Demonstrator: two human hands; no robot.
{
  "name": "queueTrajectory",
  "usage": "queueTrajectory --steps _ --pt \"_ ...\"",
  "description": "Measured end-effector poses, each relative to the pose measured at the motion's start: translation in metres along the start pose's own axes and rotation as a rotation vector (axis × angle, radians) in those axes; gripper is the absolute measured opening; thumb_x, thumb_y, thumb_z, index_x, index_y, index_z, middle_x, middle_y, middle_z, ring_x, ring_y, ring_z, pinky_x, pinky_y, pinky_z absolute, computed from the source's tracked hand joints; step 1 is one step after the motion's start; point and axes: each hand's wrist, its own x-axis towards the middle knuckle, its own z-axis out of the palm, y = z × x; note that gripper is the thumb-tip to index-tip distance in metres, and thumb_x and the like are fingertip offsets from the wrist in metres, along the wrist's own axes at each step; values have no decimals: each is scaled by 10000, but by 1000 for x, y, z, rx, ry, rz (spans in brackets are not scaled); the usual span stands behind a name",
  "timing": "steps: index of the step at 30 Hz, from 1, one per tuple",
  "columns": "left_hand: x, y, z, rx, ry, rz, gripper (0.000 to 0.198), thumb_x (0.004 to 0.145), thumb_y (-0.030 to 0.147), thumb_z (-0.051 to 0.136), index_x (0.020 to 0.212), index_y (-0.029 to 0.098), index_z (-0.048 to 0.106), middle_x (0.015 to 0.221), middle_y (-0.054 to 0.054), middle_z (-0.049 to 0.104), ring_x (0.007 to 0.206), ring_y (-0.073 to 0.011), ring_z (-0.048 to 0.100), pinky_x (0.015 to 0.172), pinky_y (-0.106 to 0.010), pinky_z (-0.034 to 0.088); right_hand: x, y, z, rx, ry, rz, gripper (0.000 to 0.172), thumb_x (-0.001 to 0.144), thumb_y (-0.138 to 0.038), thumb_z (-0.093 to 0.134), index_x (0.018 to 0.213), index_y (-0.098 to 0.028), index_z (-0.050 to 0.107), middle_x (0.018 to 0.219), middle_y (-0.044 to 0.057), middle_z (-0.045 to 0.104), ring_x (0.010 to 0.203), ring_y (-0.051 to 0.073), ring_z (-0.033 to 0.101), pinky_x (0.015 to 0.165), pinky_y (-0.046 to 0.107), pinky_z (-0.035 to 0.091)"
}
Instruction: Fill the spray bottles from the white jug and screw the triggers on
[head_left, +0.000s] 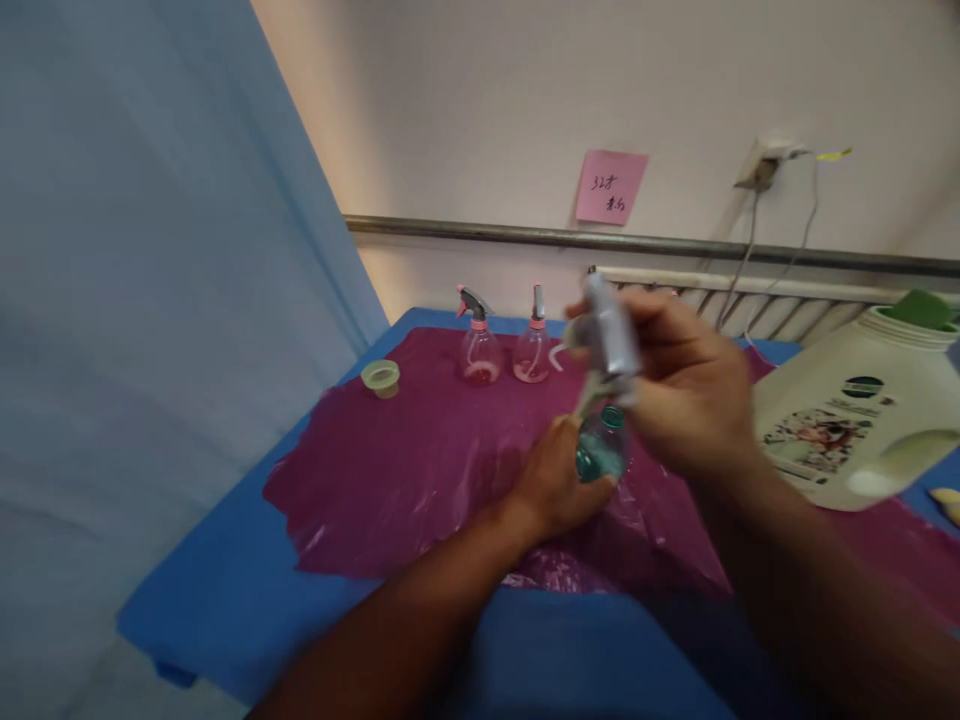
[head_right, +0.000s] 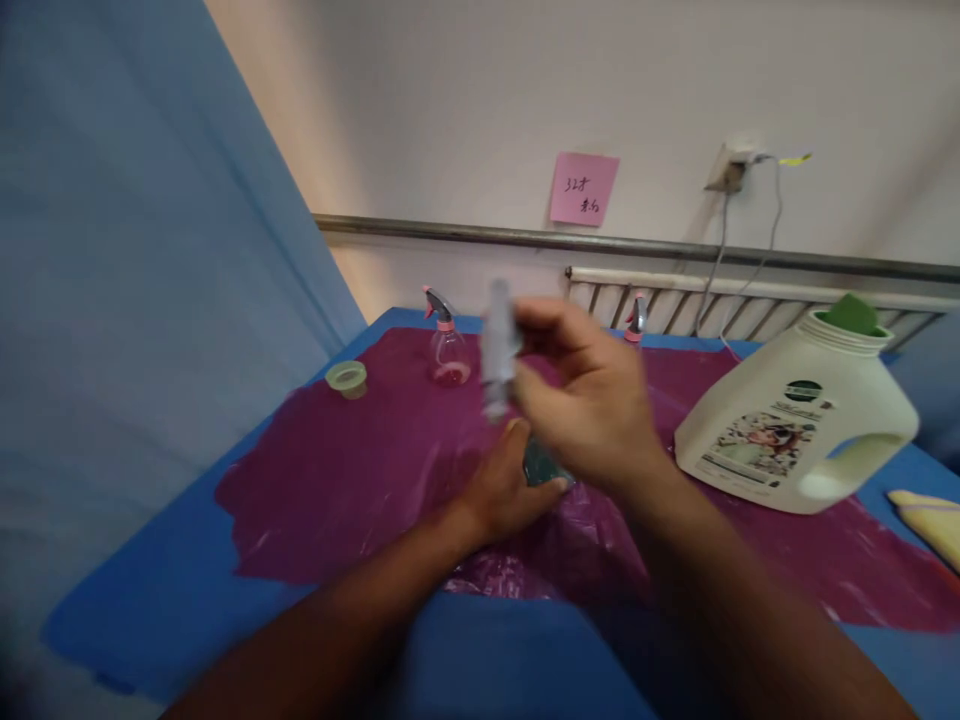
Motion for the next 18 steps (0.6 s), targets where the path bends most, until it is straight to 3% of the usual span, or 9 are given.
queueTrajectory --steps 3,7,9,12,15,18 --pt "0 -1 -2 -23 -31 19 926 896 405 870 1705 235 452 1694 -187 562 1596 -419 543 1351 -651 447 5 -13 -42 70 258 73 234 923 -246 908 1134 -310 829 1204 25 822 1022 205 783 975 410 685" --pt "-1 -4 -5 -58 -41 25 950 919 424 852 1736 251 398 1743 -185 510 1652 -404 492 1383 -648 406 -1 -14 -62 211 342 137 225 879 -253 942 1081 -286 849 1143 21 814 1063 209 787 1072 445 674" --pt "-1 -4 -7 -67 -44 33 953 922 427 855 1736 246 393 1729 -188 520 1640 -404 505 1377 -650 414 -6 -8 -62 172 335 177 239 881 -288 951 1099 -288 853 1176 23 818 1087 204 789 1068 417 675" --pt "0 -2 -7 -70 -37 30 946 919 402 854 1731 238 397 1722 -189 525 1638 -403 506 1377 -644 415 -16 6 -63 87 266 258 247 904 -355 938 1124 -295 844 1153 23 830 1011 201 791 944 386 698" --pt "1 2 -5 -66 -25 6 942 897 351 855 1722 242 414 1704 -183 542 1620 -402 528 1369 -634 432 -27 28 -65 67 140 344 305 877 -383 963 1138 -279 843 1053 23 839 908 189 777 854 356 689" --pt "1 7 -6 -60 -21 -13 935 882 306 850 1715 252 428 1677 -175 568 1596 -401 554 1349 -629 461 -41 53 -69 54 -31 410 363 836 -408 990 1127 -245 847 1030 39 845 900 192 770 904 371 679"
